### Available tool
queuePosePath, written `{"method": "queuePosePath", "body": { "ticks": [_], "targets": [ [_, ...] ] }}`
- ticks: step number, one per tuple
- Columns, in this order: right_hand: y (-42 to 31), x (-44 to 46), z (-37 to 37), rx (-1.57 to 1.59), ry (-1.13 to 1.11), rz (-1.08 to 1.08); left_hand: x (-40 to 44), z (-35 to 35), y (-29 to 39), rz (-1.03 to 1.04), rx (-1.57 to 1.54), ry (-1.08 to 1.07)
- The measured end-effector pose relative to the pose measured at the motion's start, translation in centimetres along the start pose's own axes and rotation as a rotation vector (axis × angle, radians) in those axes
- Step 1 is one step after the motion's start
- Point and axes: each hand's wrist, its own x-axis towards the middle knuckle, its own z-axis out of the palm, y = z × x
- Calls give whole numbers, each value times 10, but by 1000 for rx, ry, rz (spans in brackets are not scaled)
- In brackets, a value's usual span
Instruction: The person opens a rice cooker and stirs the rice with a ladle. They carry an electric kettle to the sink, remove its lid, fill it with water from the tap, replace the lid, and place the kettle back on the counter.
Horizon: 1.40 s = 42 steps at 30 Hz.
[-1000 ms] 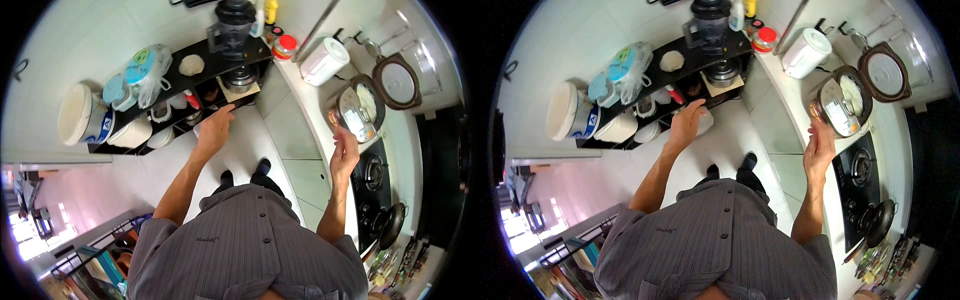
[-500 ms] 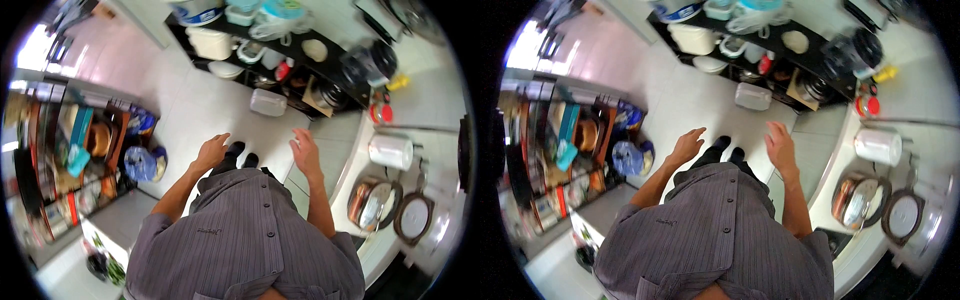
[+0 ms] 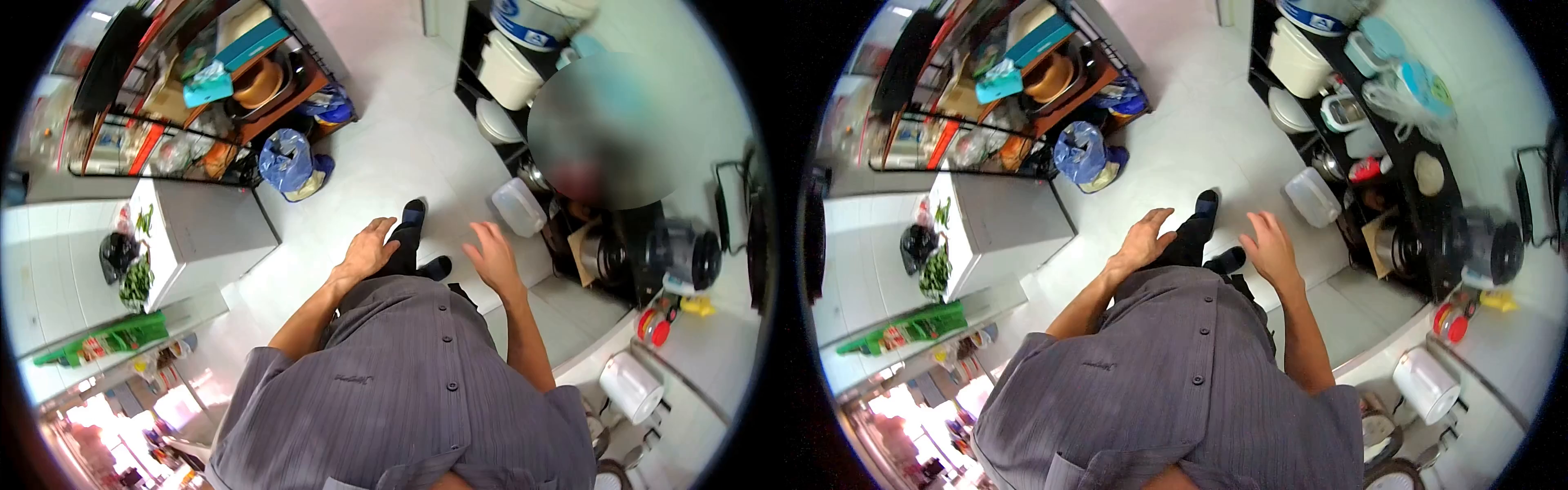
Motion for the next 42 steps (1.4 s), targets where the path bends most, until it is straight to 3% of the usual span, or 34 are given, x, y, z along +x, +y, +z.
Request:
{"method": "queuePosePath", "body": {
  "ticks": [7, 14, 19, 28, 36, 38, 42],
  "targets": [
    [3, 21, 7, -8, -33, 12, 19, -12, -20, -25, -56, 55],
    [11, 68, 11, -113, -239, 185, 120, -41, -21, 132, -64, 71],
    [-1, 137, 8, -176, -350, 241, 191, -99, -17, 203, -70, 16],
    [-19, 287, 20, -146, -351, 8, 255, -163, -44, 241, -107, 61],
    [-1, 428, 41, -184, -581, -39, 314, -185, -75, 32, -106, 78],
    [9, 480, 46, -287, -768, -119, 344, -197, -81, 4, -110, 120],
    [24, 594, 57, -280, -732, -195, 413, -234, -79, -76, -70, 173]
  ]
}}
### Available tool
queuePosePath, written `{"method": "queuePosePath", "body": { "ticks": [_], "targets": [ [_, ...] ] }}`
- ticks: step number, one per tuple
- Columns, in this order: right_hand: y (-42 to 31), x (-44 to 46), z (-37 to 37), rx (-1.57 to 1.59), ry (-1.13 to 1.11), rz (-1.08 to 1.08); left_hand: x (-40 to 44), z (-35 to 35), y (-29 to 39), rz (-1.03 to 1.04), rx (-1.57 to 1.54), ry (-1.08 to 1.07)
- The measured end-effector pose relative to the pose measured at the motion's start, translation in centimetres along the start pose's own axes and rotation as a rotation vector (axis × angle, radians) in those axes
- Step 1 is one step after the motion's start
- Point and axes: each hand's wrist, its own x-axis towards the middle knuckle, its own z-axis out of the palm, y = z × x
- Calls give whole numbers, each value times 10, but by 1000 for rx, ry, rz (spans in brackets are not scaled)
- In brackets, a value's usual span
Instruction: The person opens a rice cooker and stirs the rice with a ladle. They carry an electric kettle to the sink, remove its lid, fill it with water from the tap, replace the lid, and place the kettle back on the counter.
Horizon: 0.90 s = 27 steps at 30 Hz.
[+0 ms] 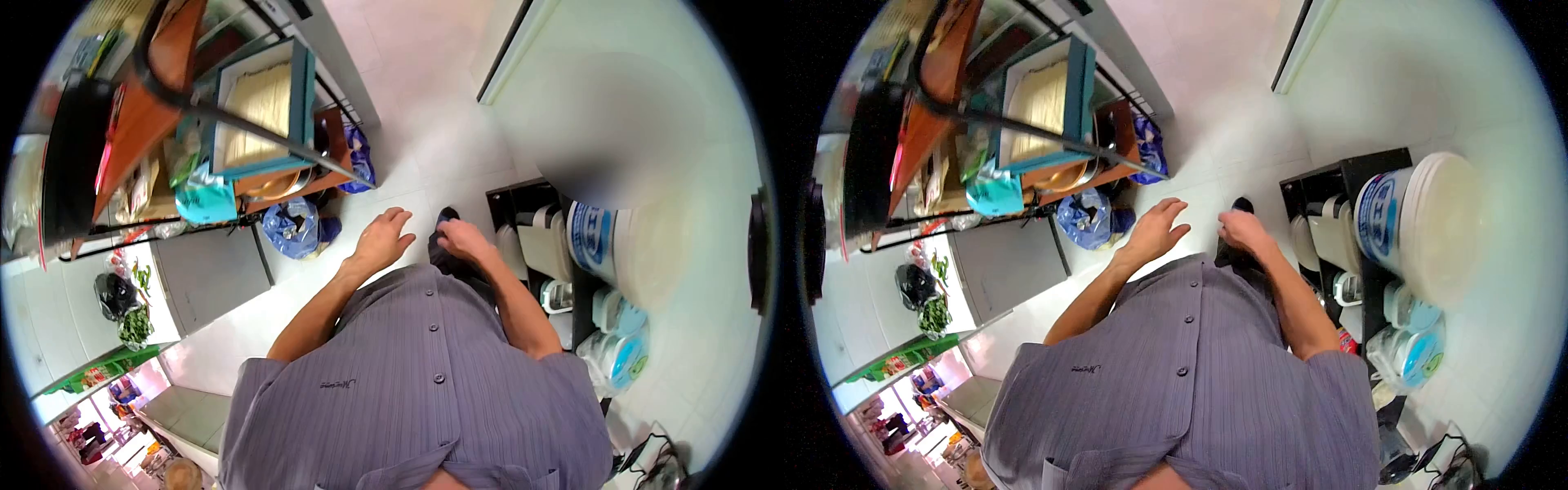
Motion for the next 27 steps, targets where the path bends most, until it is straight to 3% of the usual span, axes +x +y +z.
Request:
{"method": "queuePosePath", "body": {
  "ticks": [8, 13, 15, 16, 17, 19, 21, 23, 25, 27],
  "targets": [
    [53, 147, -112, -17, -109, -73, 157, -40, 31, -5, -2, 128],
    [96, 252, -110, 4, -137, -174, 259, -77, 27, -10, -25, 165],
    [125, 301, -101, 59, -33, -294, 307, -98, 15, -17, -38, 172],
    [116, 319, -125, 13, 26, -502, 329, -108, 5, -24, -71, 209],
    [120, 319, -155, 76, -148, -215, 345, -117, -2, -36, -107, 246],
    [121, 327, -215, 4, -206, -90, 379, -138, -16, -49, -91, 320],
    [139, 346, -251, 5, -216, 0, 398, -169, -19, -162, -158, 296],
    [155, 364, -289, 4, -178, 41, 419, -185, -38, -142, -205, 353],
    [178, 387, -314, -54, -38, 117, 434, -205, -50, -246, -187, 372],
    [204, 428, -329, -205, -149, 61, 452, -215, -69, -241, -191, 427]
  ]
}}
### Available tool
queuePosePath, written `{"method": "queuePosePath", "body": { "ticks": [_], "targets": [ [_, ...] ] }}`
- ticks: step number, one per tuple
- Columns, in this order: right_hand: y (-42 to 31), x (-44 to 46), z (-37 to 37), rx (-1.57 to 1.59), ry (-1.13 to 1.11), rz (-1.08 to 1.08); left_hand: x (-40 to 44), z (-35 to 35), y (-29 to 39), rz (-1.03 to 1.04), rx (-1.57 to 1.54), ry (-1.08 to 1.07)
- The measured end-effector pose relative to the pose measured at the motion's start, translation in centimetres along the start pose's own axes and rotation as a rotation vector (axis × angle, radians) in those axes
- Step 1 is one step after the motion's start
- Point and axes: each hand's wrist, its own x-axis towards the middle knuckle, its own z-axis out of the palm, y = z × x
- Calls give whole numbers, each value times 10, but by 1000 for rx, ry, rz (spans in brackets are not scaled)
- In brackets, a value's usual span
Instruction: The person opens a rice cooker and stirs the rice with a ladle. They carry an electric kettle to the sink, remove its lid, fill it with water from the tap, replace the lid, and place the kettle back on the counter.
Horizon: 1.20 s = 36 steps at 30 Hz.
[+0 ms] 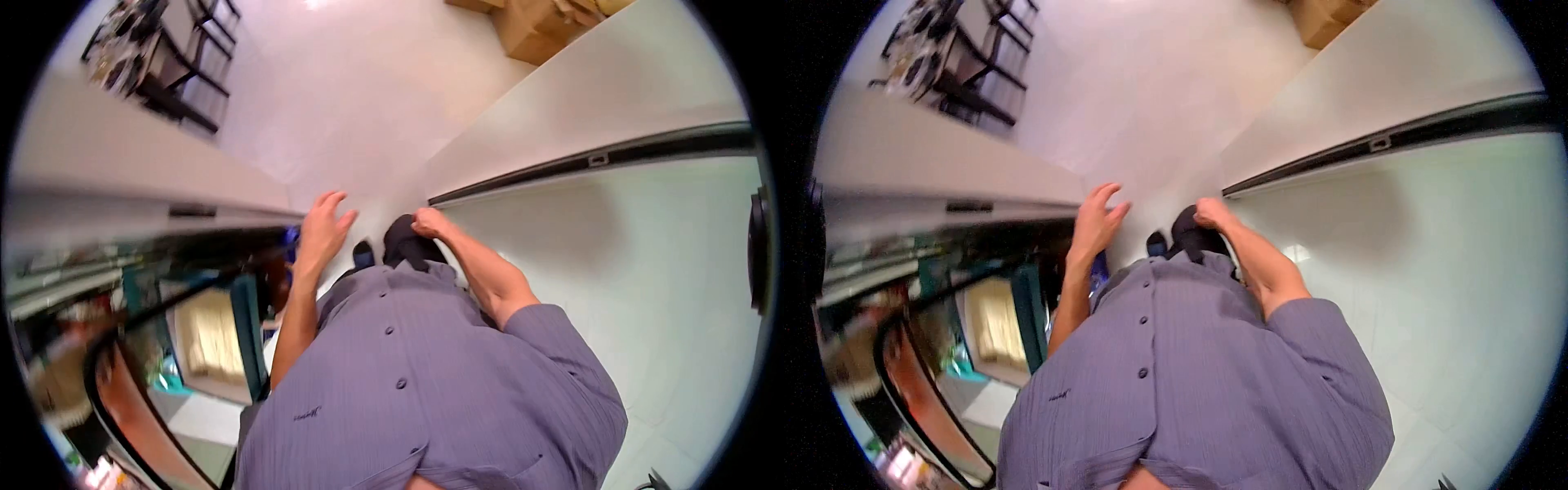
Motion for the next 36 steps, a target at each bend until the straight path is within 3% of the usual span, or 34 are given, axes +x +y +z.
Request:
{"method": "queuePosePath", "body": {
  "ticks": [3, 7, 8, 12, 15, 21, 25, 28, 31, 33, 36],
  "targets": [
    [24, 63, -28, -80, -176, -15, 46, -5, -3, -85, -3, -11],
    [2, 119, -116, -97, -142, -192, 126, 4, 0, -90, 30, 16],
    [-5, 134, -134, -68, -105, -129, 153, 6, 6, -89, 38, 20],
    [-2, 179, -220, -125, -74, -231, 239, 15, 46, -29, 71, -22],
    [20, 210, -261, -56, 76, -217, 295, 21, 68, 38, 50, -55],
    [110, 246, -307, -29, 117, -134, 412, 38, 83, 188, 44, -231],
    [173, 246, -297, 132, 166, 131, 501, 37, 103, 251, 2, -378],
    [186, 219, -288, 418, 356, 397, 579, 34, 110, 376, -67, -396],
    [186, 205, -267, 507, 347, 623, 642, -8, 185, 496, -90, -419],
    [160, 187, -265, 659, 536, 694, 672, -35, 233, 538, -114, -452],
    [131, 185, -246, 788, 542, 750, 707, -64, 288, 900, -218, -318]
  ]
}}
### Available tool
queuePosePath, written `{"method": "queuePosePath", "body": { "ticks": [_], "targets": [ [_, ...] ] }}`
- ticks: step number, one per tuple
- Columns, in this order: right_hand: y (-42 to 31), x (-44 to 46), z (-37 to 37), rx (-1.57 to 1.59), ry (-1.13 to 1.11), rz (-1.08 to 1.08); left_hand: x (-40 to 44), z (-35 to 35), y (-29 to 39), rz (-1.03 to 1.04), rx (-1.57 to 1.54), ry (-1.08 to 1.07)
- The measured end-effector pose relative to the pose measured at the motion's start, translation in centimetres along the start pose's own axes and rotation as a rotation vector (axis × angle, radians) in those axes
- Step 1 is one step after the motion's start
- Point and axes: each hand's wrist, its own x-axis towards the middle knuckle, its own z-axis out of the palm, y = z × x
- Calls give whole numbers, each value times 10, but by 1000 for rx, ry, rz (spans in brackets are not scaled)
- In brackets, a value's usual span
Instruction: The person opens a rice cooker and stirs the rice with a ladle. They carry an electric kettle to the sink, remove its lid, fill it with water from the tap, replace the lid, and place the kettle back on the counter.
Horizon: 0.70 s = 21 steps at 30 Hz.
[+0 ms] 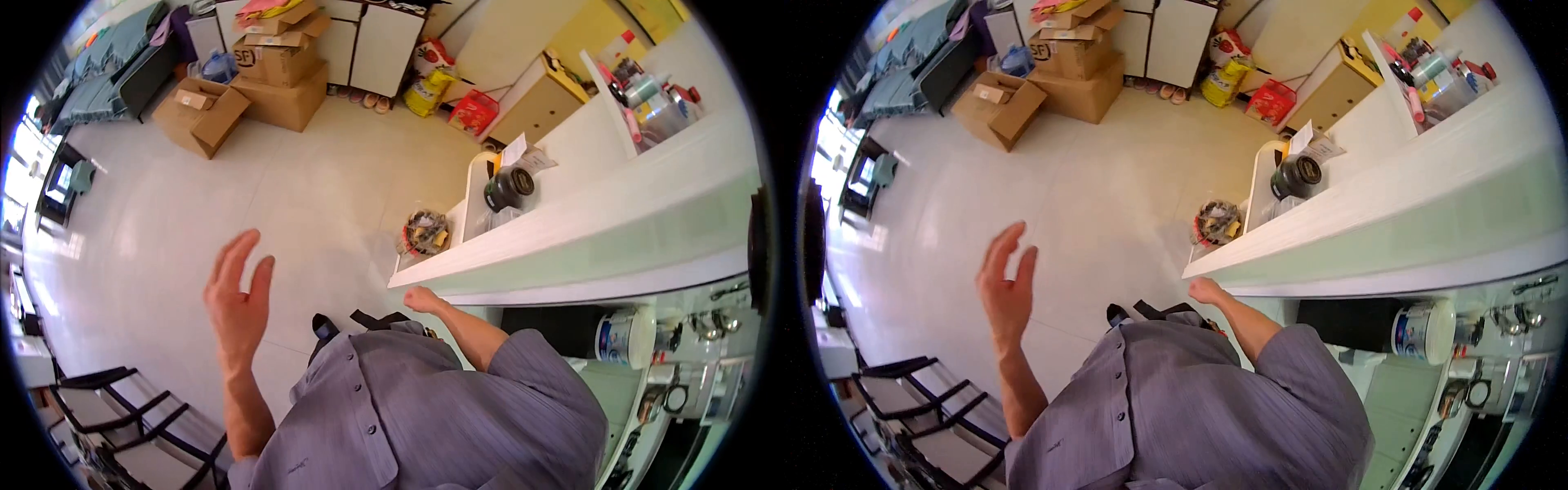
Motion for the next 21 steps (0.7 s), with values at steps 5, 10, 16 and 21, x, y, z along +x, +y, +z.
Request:
{"method": "queuePosePath", "body": {
  "ticks": [5, 10, 16, 21],
  "targets": [
    [-12, -38, 28, 141, -119, 219, 62, -54, 38, 531, -347, 157],
    [-30, -61, 34, 397, 46, 307, 91, -95, 81, 796, -377, 126],
    [-24, -84, 55, 582, 80, 388, 102, -93, 97, 897, -399, 115],
    [-13, -111, 72, 405, 50, 300, 100, -85, 106, 910, -389, 113]
  ]
}}
